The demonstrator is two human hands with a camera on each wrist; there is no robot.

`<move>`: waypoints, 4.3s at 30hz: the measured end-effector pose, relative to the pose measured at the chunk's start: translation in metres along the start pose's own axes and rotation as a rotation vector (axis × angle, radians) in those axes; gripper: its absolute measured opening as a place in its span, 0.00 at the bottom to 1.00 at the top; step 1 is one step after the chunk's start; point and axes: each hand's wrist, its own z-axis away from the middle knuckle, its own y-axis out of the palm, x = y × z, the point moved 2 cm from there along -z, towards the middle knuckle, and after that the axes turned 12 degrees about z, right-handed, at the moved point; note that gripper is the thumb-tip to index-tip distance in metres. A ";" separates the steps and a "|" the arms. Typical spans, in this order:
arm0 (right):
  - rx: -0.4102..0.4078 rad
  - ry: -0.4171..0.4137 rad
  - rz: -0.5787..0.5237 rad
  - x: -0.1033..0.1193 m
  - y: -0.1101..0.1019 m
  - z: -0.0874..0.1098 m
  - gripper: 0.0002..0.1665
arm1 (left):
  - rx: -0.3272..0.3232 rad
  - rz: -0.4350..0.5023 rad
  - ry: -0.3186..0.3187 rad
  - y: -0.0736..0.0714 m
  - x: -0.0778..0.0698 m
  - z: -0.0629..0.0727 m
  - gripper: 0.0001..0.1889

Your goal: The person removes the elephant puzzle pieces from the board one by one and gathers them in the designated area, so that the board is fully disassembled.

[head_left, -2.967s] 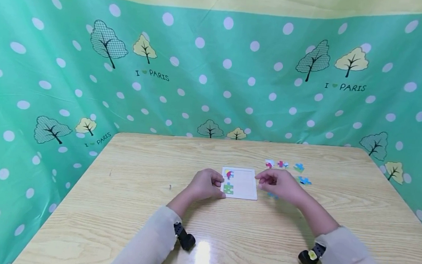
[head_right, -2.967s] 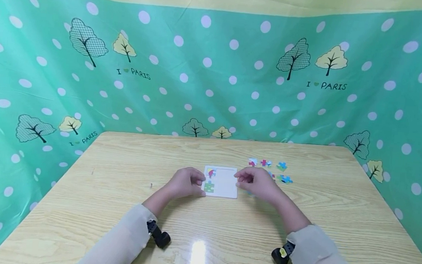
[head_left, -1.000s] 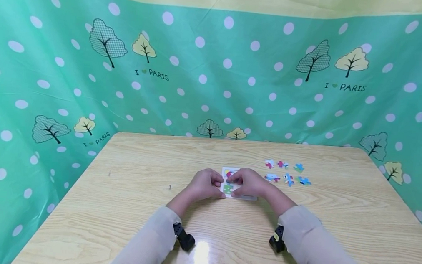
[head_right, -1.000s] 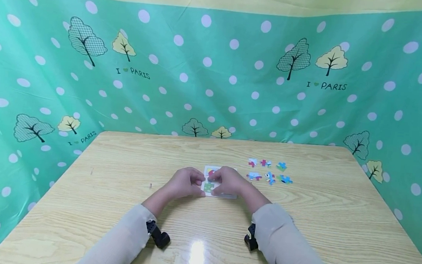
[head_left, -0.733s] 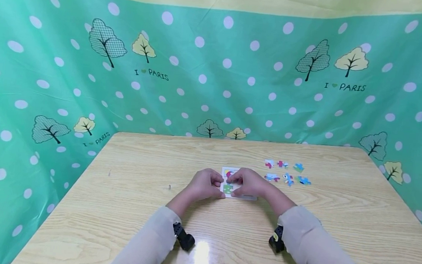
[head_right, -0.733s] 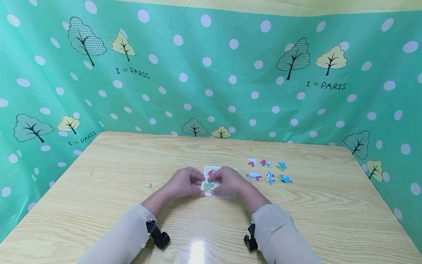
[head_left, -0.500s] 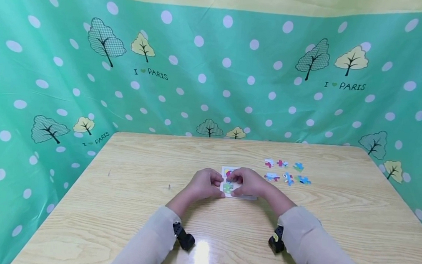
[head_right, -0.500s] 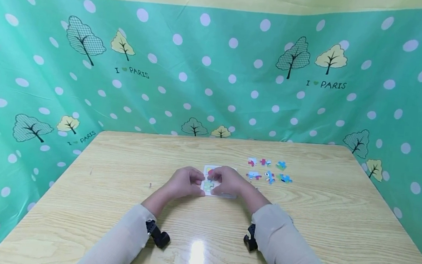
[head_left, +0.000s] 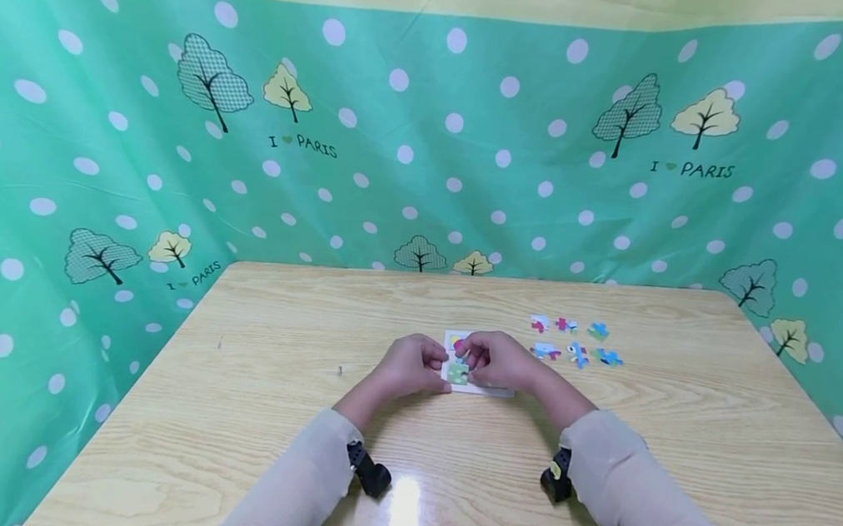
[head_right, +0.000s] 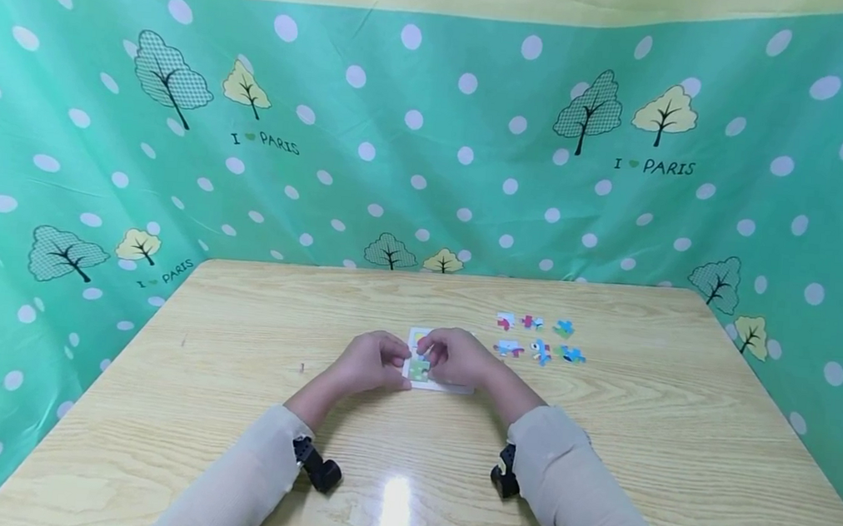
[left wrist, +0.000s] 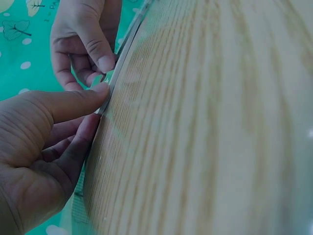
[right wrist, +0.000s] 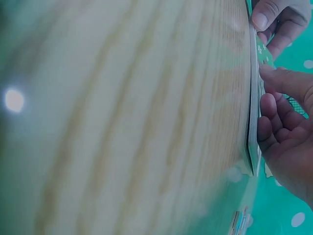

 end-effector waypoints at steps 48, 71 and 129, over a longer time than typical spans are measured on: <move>-0.165 0.038 -0.106 -0.014 -0.024 0.045 0.15 | -0.001 -0.025 -0.038 0.000 0.003 0.000 0.22; -0.293 0.075 -0.209 -0.036 -0.042 0.079 0.19 | 0.000 -0.028 -0.035 0.001 0.001 0.002 0.23; -0.224 0.265 -0.087 -0.107 -0.071 0.131 0.24 | 0.002 0.000 -0.022 -0.001 0.004 0.002 0.22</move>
